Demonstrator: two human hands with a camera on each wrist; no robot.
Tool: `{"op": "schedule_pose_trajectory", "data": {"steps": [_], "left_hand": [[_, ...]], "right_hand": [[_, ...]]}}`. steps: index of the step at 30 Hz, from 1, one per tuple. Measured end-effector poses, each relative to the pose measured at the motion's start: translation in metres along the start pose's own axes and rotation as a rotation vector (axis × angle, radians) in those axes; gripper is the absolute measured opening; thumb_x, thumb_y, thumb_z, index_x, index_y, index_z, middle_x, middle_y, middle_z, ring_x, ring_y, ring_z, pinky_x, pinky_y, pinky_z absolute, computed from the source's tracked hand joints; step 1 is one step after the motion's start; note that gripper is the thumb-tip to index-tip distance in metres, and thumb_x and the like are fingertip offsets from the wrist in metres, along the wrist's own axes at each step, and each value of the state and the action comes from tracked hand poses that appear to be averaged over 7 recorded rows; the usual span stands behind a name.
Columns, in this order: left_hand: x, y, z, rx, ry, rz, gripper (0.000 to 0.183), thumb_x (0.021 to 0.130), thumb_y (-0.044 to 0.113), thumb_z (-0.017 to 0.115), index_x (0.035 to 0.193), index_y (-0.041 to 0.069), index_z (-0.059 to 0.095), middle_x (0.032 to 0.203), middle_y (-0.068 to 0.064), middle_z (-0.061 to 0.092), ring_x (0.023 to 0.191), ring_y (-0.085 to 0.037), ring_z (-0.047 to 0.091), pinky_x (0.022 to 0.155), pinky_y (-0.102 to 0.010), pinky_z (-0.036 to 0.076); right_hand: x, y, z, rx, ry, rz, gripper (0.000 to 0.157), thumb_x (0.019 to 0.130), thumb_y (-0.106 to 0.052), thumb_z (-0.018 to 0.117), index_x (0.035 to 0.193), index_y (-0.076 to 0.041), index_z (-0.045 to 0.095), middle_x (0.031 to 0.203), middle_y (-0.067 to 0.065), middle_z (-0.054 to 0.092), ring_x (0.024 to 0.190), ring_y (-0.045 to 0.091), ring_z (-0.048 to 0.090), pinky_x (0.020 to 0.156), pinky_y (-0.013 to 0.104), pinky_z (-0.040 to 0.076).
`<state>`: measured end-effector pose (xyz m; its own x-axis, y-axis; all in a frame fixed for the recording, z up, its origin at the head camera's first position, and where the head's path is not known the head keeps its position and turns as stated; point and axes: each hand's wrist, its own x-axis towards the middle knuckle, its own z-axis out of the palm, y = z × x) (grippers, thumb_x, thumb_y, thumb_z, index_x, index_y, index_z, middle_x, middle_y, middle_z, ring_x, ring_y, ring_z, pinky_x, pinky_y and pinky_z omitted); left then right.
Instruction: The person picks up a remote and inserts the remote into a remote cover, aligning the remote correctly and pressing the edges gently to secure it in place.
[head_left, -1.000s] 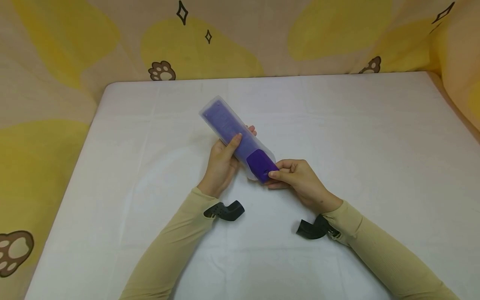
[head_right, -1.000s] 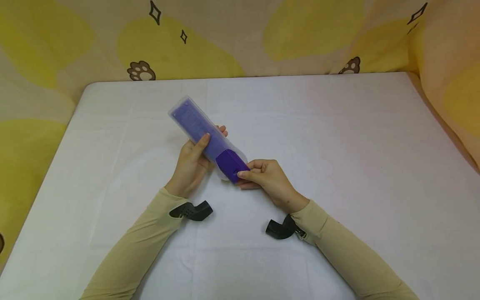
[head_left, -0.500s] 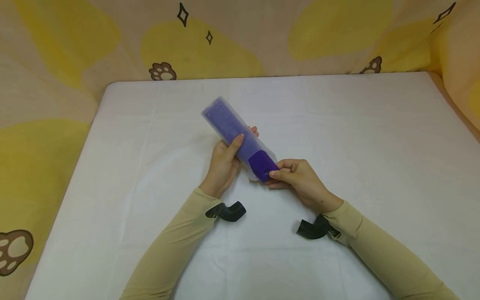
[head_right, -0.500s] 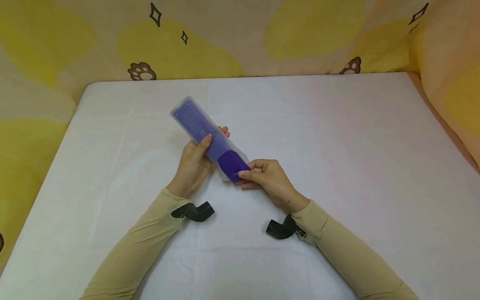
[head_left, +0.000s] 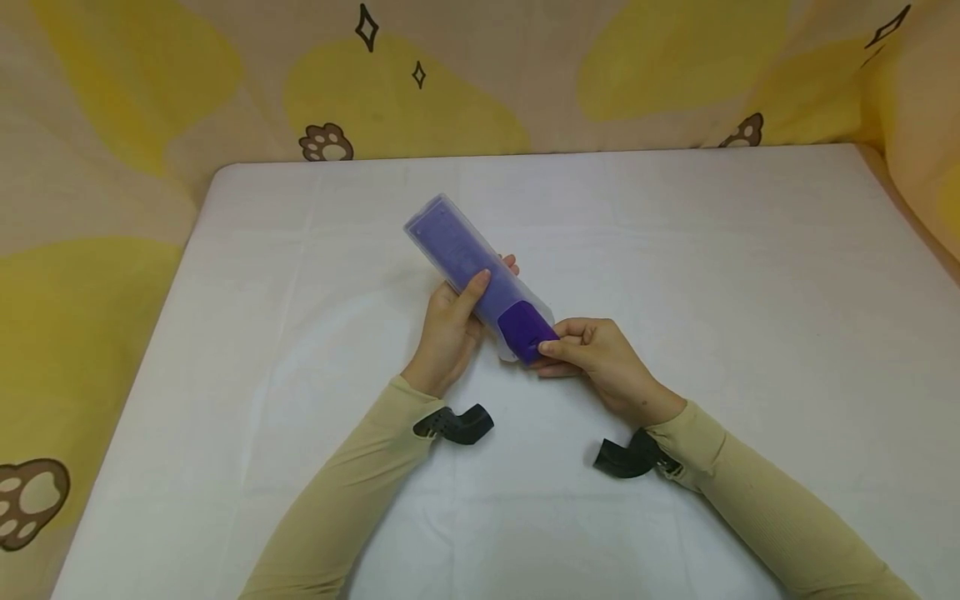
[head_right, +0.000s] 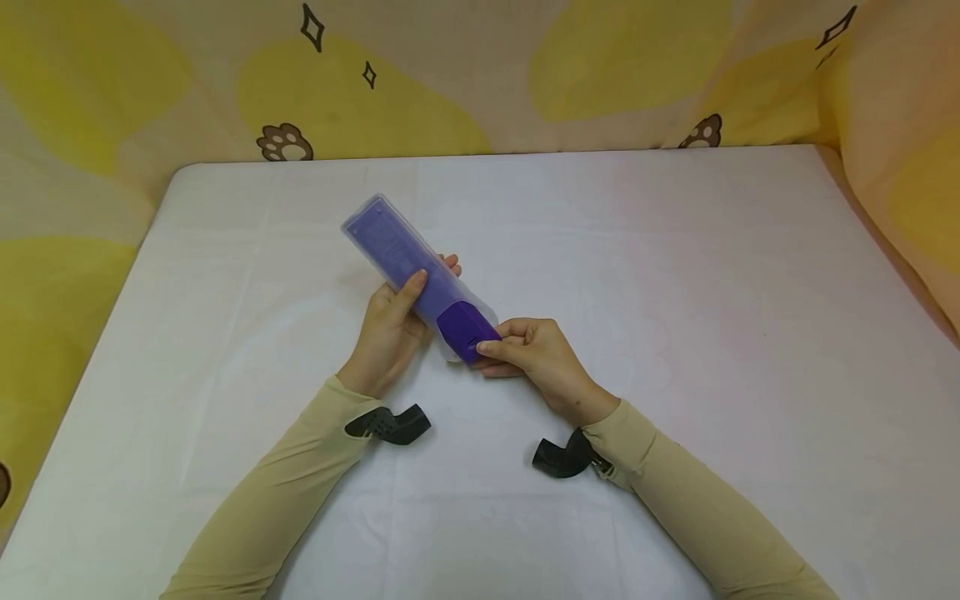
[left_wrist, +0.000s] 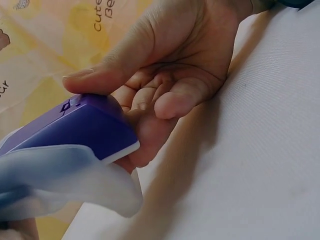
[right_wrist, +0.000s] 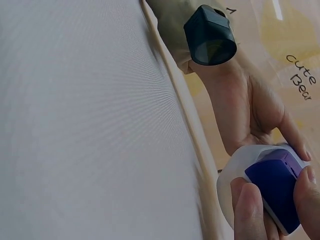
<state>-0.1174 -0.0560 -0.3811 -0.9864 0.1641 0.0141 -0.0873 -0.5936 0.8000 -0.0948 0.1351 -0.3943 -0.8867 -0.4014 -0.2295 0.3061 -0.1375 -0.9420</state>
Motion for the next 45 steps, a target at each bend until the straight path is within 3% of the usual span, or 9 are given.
{"op": "schedule_pose_trajectory", "data": {"steps": [11, 17, 22, 28, 34, 40, 45], "left_hand": [[-0.0030, -0.0052, 0.0001, -0.036, -0.012, -0.131, 0.039, 0.098, 0.001, 0.043, 0.135, -0.010, 0.036, 0.139, -0.026, 0.042, 0.128, -0.028, 0.045, 0.107, -0.032, 0.036], [-0.0013, -0.0026, -0.0016, -0.137, 0.007, -0.116, 0.030, 0.099, 0.002, 0.042, 0.127, -0.006, 0.041, 0.134, -0.028, 0.047, 0.124, -0.028, 0.049, 0.107, -0.032, 0.035], [0.0004, -0.0005, -0.0031, -0.205, 0.003, -0.098, 0.023, 0.099, 0.002, 0.039, 0.121, -0.002, 0.045, 0.118, -0.018, 0.062, 0.114, -0.024, 0.057, 0.108, -0.034, 0.035], [0.0000, 0.0006, -0.0043, -0.208, -0.018, -0.101, 0.040, 0.100, 0.003, 0.037, 0.138, -0.008, 0.031, 0.116, -0.011, 0.062, 0.121, -0.025, 0.052, 0.108, -0.034, 0.035], [0.0004, 0.0012, -0.0049, -0.225, -0.007, -0.116, 0.036, 0.100, 0.003, 0.037, 0.135, -0.004, 0.035, 0.116, -0.012, 0.062, 0.123, -0.026, 0.050, 0.108, -0.033, 0.034], [-0.0004, -0.0012, -0.0034, -0.249, -0.035, -0.158, 0.026, 0.102, 0.007, 0.035, 0.127, 0.002, 0.040, 0.112, -0.013, 0.065, 0.118, -0.024, 0.054, 0.109, -0.035, 0.034], [-0.0024, -0.0027, -0.0006, -0.259, -0.041, -0.237, 0.027, 0.103, 0.014, 0.035, 0.128, 0.005, 0.039, 0.116, -0.016, 0.063, 0.118, -0.026, 0.054, 0.107, -0.036, 0.037]], "right_hand": [[0.0012, -0.0013, 0.0001, 0.024, 0.017, -0.002, 0.015, 0.092, 0.000, 0.059, 0.100, 0.012, 0.056, 0.086, 0.012, 0.070, 0.079, 0.022, 0.070, 0.077, 0.036, 0.056], [0.0009, -0.0020, -0.0004, 0.048, -0.020, -0.045, 0.018, 0.096, -0.013, 0.057, 0.097, 0.004, 0.060, 0.085, 0.012, 0.070, 0.079, 0.022, 0.069, 0.076, 0.036, 0.057], [0.0002, -0.0024, -0.0012, 0.068, -0.039, -0.108, 0.026, 0.098, -0.024, 0.052, 0.094, -0.002, 0.066, 0.082, 0.014, 0.071, 0.078, 0.024, 0.070, 0.073, 0.037, 0.058], [0.0001, -0.0021, -0.0010, 0.014, 0.031, -0.215, 0.016, 0.097, -0.010, 0.054, 0.088, -0.002, 0.065, 0.076, 0.012, 0.070, 0.071, 0.021, 0.069, 0.066, 0.033, 0.058], [0.0001, 0.0001, -0.0020, -0.032, 0.133, -0.323, 0.006, 0.088, 0.007, 0.059, 0.090, 0.003, 0.062, 0.077, 0.012, 0.067, 0.070, 0.022, 0.067, 0.068, 0.033, 0.058], [-0.0014, -0.0004, -0.0036, -0.106, 0.166, -0.400, 0.009, 0.085, 0.008, 0.063, 0.093, 0.007, 0.066, 0.084, 0.012, 0.069, 0.073, 0.026, 0.067, 0.071, 0.035, 0.057], [-0.0028, -0.0021, -0.0059, -0.245, 0.165, -0.423, 0.013, 0.084, 0.005, 0.065, 0.096, 0.010, 0.067, 0.086, 0.004, 0.071, 0.076, 0.018, 0.067, 0.071, 0.026, 0.055]]}}
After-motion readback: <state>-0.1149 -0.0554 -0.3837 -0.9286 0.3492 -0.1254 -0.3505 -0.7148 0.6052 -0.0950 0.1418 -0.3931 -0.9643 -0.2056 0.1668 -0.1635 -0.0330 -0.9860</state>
